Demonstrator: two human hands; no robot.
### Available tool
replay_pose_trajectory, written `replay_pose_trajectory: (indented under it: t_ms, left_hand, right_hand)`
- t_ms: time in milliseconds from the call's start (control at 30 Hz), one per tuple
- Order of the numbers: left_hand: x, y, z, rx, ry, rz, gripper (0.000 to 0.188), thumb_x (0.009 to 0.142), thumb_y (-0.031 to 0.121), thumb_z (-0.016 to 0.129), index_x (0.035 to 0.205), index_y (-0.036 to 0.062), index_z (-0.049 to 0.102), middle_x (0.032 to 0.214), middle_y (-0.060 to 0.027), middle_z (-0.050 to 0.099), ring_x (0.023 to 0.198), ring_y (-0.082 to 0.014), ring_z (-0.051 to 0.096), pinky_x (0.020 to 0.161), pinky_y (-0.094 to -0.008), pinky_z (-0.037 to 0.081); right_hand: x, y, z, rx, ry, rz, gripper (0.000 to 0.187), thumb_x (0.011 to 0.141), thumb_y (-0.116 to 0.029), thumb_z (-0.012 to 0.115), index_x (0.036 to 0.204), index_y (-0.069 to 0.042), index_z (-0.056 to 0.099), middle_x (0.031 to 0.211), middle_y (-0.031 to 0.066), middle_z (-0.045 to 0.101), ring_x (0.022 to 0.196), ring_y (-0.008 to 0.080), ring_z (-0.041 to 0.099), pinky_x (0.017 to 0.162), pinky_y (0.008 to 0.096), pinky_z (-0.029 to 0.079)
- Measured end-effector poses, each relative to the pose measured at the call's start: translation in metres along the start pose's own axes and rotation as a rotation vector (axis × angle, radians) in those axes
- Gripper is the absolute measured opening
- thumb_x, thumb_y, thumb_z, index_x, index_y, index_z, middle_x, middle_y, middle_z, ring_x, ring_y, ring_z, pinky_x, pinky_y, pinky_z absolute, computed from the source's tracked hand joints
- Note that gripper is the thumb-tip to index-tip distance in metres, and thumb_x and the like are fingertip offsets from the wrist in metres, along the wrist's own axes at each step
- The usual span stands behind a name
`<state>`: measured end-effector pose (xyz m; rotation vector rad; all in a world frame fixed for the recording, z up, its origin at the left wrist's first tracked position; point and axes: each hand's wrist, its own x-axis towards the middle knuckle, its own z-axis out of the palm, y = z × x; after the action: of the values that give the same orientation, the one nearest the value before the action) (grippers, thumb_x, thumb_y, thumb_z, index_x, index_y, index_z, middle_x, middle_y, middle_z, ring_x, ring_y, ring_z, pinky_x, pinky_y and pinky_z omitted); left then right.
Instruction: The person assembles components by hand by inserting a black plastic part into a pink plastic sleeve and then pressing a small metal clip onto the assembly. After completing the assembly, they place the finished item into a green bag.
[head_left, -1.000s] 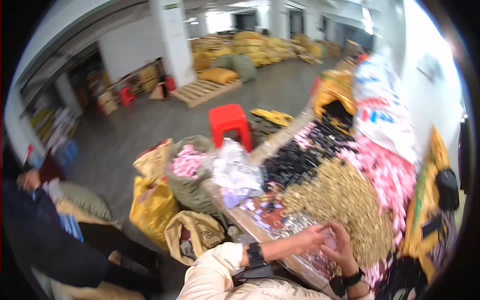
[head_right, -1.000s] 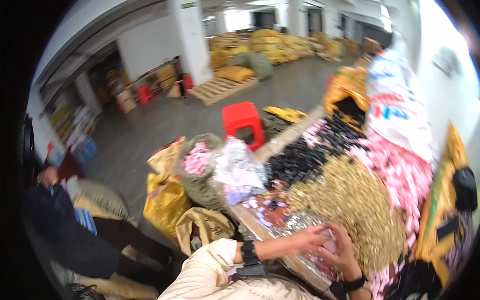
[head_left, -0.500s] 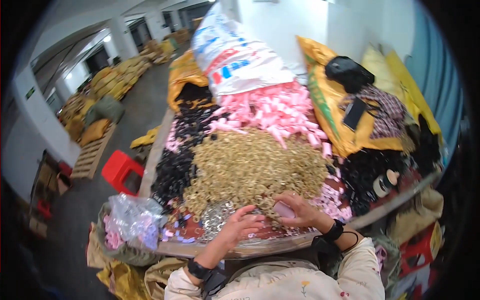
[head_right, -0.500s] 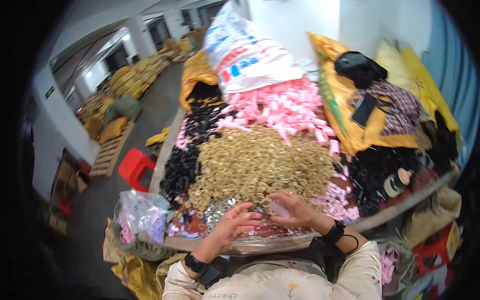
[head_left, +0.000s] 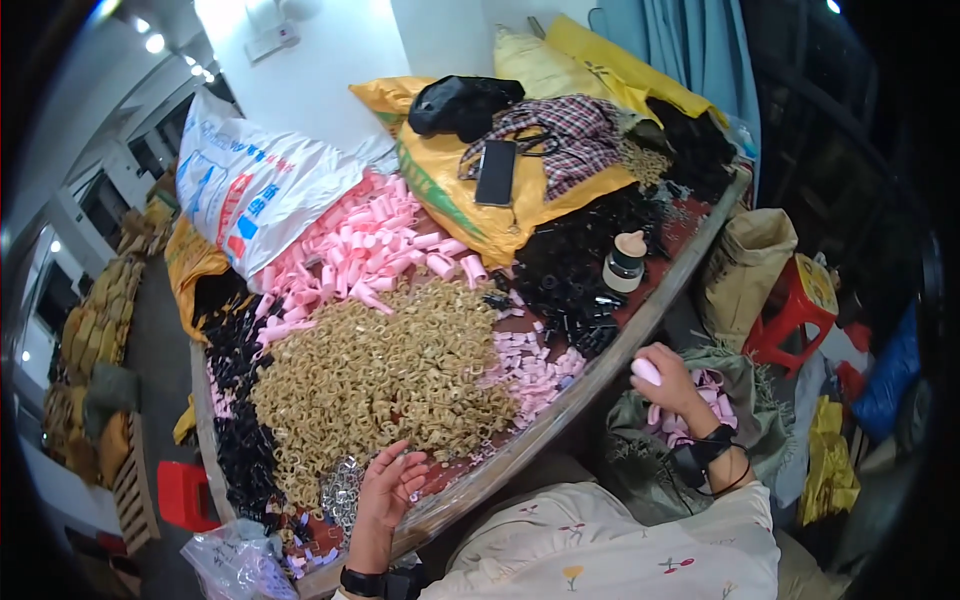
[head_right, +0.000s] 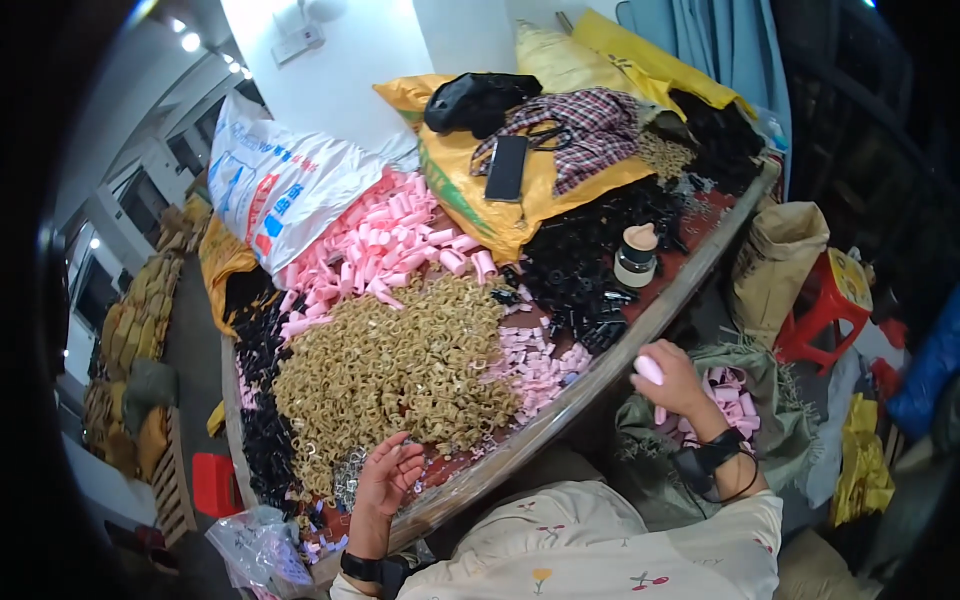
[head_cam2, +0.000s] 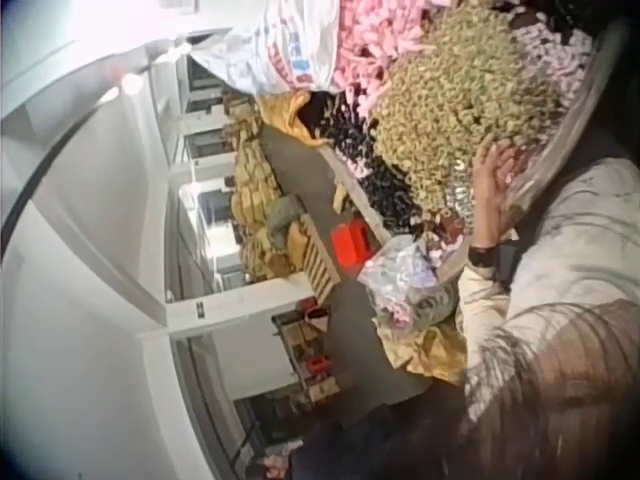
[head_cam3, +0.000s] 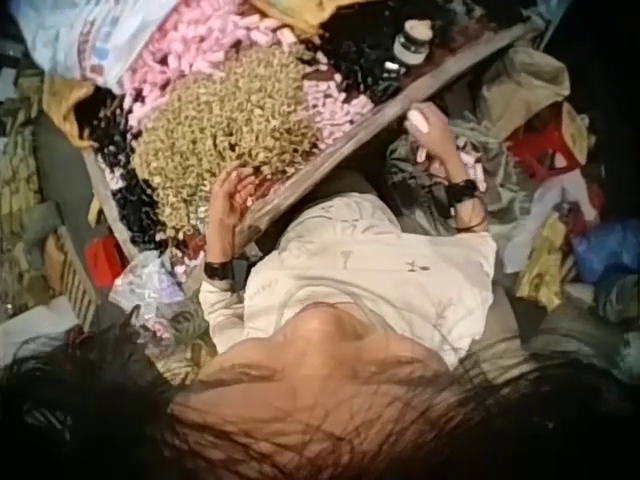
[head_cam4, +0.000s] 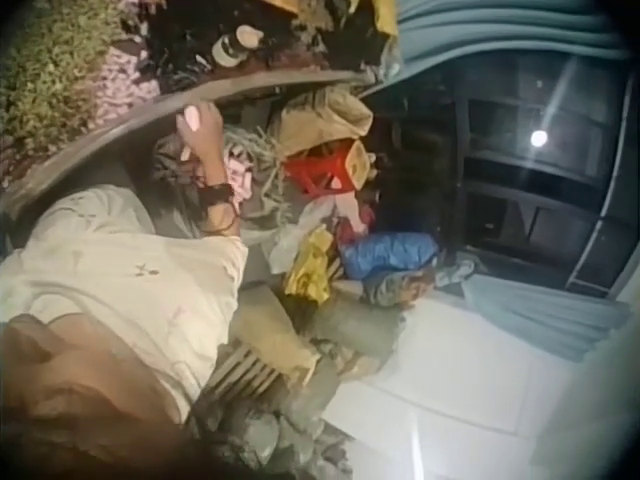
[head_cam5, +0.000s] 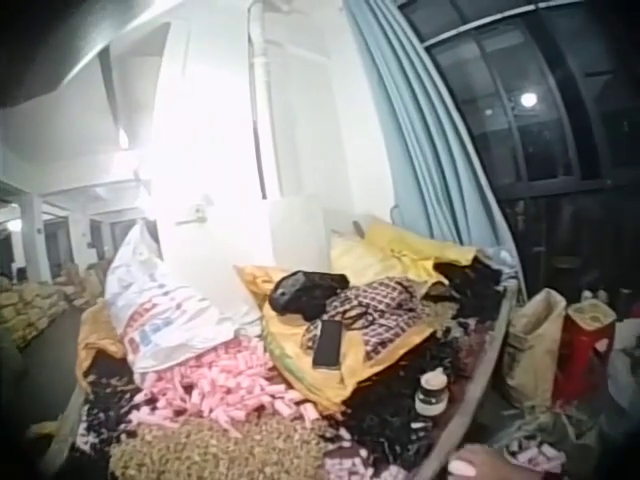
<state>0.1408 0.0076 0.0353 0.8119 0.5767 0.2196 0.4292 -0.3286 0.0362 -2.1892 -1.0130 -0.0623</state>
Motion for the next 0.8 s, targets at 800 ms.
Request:
replay_pose_trajectory:
  t_ms: [800]
  left_hand:
    - [-0.012, 0.015, -0.047, -0.095, 0.148, 0.066, 0.028, 0.084, 0.009, 0.048, 0.111, 0.0015, 0.046, 0.092, -0.0140, 0.059, 0.076, -0.0190, 0.061, 0.064, -0.0273, 0.053]
  right_hand:
    - [0.065, -0.027, 0.028, 0.130, -0.142, 0.062, 0.025, 0.071, -0.008, 0.059, 0.093, 0.000, 0.052, 0.067, 0.0032, 0.051, 0.063, 0.0097, 0.049, 0.057, 0.0235, 0.041]
